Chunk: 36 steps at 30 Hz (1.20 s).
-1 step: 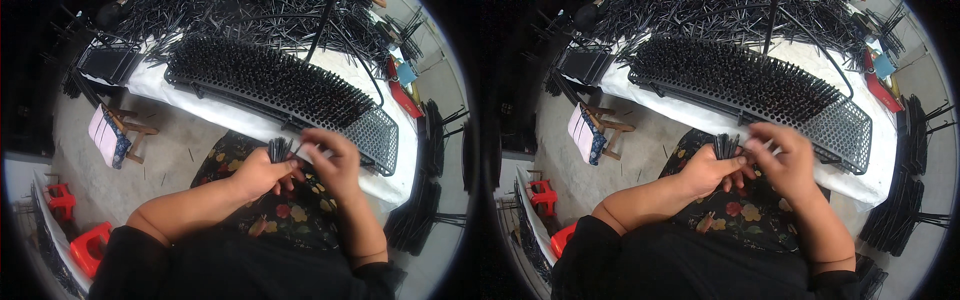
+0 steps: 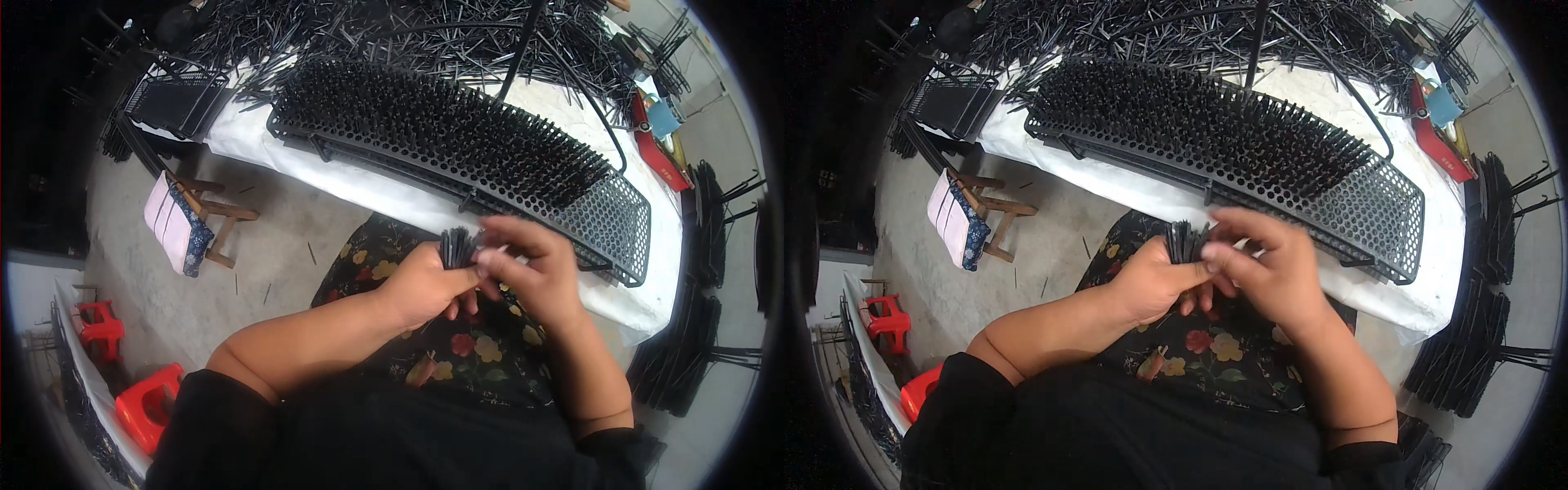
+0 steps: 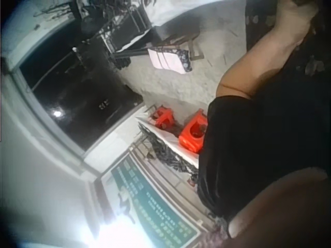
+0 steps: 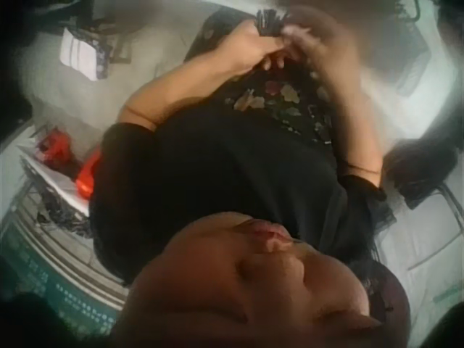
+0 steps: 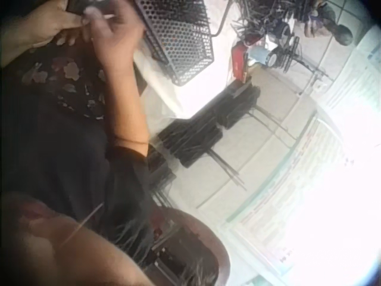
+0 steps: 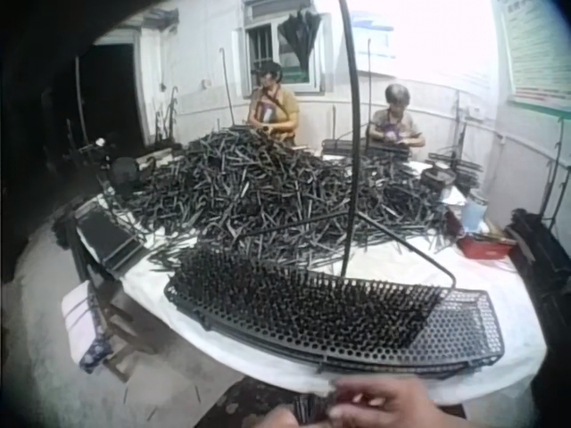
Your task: The person holds plastic pins and inserts them into the holes of a perforated rack by hand, gathers more pins from a pile on the table, and inserts pins into the rack.
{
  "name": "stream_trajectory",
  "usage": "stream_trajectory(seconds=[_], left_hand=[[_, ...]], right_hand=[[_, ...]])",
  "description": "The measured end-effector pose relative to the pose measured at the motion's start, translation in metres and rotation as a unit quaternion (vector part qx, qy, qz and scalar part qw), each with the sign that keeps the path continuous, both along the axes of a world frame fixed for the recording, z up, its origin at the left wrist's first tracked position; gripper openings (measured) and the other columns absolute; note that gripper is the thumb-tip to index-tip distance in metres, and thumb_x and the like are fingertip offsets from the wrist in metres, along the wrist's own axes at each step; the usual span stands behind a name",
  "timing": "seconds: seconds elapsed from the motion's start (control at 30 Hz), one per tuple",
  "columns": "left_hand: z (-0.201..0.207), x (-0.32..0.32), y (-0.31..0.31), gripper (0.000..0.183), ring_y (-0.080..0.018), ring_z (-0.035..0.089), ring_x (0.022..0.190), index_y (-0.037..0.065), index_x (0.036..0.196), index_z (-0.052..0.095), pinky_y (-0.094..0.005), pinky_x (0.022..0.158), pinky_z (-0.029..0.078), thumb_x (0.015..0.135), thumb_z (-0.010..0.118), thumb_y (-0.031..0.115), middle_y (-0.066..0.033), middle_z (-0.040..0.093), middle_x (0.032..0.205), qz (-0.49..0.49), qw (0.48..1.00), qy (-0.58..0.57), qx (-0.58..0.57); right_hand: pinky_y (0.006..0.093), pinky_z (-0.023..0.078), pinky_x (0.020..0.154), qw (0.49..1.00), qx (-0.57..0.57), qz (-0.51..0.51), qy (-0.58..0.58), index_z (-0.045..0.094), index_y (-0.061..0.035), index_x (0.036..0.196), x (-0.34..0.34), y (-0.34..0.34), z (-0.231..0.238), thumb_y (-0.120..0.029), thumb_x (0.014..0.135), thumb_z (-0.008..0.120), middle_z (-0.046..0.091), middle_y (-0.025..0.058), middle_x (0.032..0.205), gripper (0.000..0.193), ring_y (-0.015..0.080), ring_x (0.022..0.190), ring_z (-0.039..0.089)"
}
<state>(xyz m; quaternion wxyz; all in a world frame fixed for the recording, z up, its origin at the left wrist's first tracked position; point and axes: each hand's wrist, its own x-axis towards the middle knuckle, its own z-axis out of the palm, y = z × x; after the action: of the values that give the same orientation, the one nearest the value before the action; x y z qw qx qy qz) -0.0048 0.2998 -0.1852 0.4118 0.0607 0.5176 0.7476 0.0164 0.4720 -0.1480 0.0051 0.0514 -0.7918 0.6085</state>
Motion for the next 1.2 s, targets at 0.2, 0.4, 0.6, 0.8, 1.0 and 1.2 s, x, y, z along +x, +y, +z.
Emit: stream_trajectory(seconds=[0.2, 0.4, 0.6, 0.8, 1.0, 1.2], left_hand=[[0.005, 0.000, 0.002, 0.014, -0.0073, 0.056, 0.059, 0.004, 0.102, 0.060, -0.0190, 0.046, 0.041, 0.093, 0.060, 0.014, -0.0102, 0.069, 0.089, -0.031, 0.999, -0.014, -0.012], [0.009, 0.002, 0.002, 0.018, -0.0042, 0.045, 0.051, 0.000, 0.100, 0.059, -0.0178, 0.042, 0.033, 0.087, 0.067, 0.009, -0.0101, 0.063, 0.081, 0.013, 0.997, -0.082, -0.002], [-0.001, -0.003, 0.002, 0.021, -0.0056, 0.047, 0.054, -0.001, 0.101, 0.058, -0.0182, 0.043, 0.033, 0.084, 0.069, 0.003, -0.0081, 0.061, 0.083, 0.001, 0.988, -0.154, 0.011], [-0.003, -0.004, 0.002, 0.026, -0.0070, 0.049, 0.060, 0.000, 0.104, 0.058, -0.0213, 0.047, 0.038, 0.082, 0.071, 0.002, -0.0067, 0.060, 0.084, 0.002, 0.984, -0.179, 0.023], [-0.001, -0.005, 0.000, 0.029, -0.0082, 0.050, 0.063, 0.000, 0.106, 0.058, -0.0229, 0.050, 0.040, 0.081, 0.072, 0.004, -0.0061, 0.060, 0.083, 0.006, 0.982, -0.188, 0.035], [-0.006, -0.005, 0.001, 0.031, -0.0100, 0.054, 0.068, 0.000, 0.108, 0.058, -0.0258, 0.053, 0.043, 0.081, 0.072, 0.004, -0.0077, 0.061, 0.085, -0.004, 0.982, -0.185, 0.046]], right_hand=[[0.0219, 0.044, 0.050, 0.970, -0.190, 0.001, -0.149, 0.062, 0.0052, 0.100, 0.007, 0.003, -0.007, 0.002, 0.089, 0.062, 0.066, 0.0092, 0.084, 0.012, 0.0080, 0.057, 0.055], [0.0222, 0.051, 0.060, 0.968, -0.214, -0.129, 0.008, 0.056, 0.0010, 0.111, 0.002, 0.026, 0.000, 0.001, 0.085, 0.064, 0.069, 0.0138, 0.091, 0.028, 0.0146, 0.079, 0.065], [0.0204, 0.050, 0.068, 0.951, -0.076, -0.219, 0.206, 0.055, -0.0007, 0.112, -0.004, 0.057, -0.004, 0.007, 0.089, 0.059, 0.068, 0.0149, 0.099, 0.024, 0.0148, 0.090, 0.065], [0.0208, 0.051, 0.072, 0.940, 0.024, -0.187, 0.286, 0.055, 0.0009, 0.110, -0.008, 0.070, -0.013, 0.011, 0.088, 0.058, 0.067, 0.0166, 0.102, 0.024, 0.0163, 0.093, 0.065], [0.0257, 0.054, 0.080, 0.931, -0.007, -0.200, 0.305, 0.055, 0.0025, 0.109, -0.009, 0.074, -0.007, 0.012, 0.086, 0.060, 0.067, 0.0162, 0.100, 0.025, 0.0192, 0.097, 0.066], [0.0269, 0.055, 0.080, 0.950, 0.072, -0.150, 0.265, 0.059, 0.0045, 0.102, -0.017, 0.069, -0.018, 0.010, 0.083, 0.064, 0.069, 0.0140, 0.094, 0.021, 0.0183, 0.089, 0.069]])
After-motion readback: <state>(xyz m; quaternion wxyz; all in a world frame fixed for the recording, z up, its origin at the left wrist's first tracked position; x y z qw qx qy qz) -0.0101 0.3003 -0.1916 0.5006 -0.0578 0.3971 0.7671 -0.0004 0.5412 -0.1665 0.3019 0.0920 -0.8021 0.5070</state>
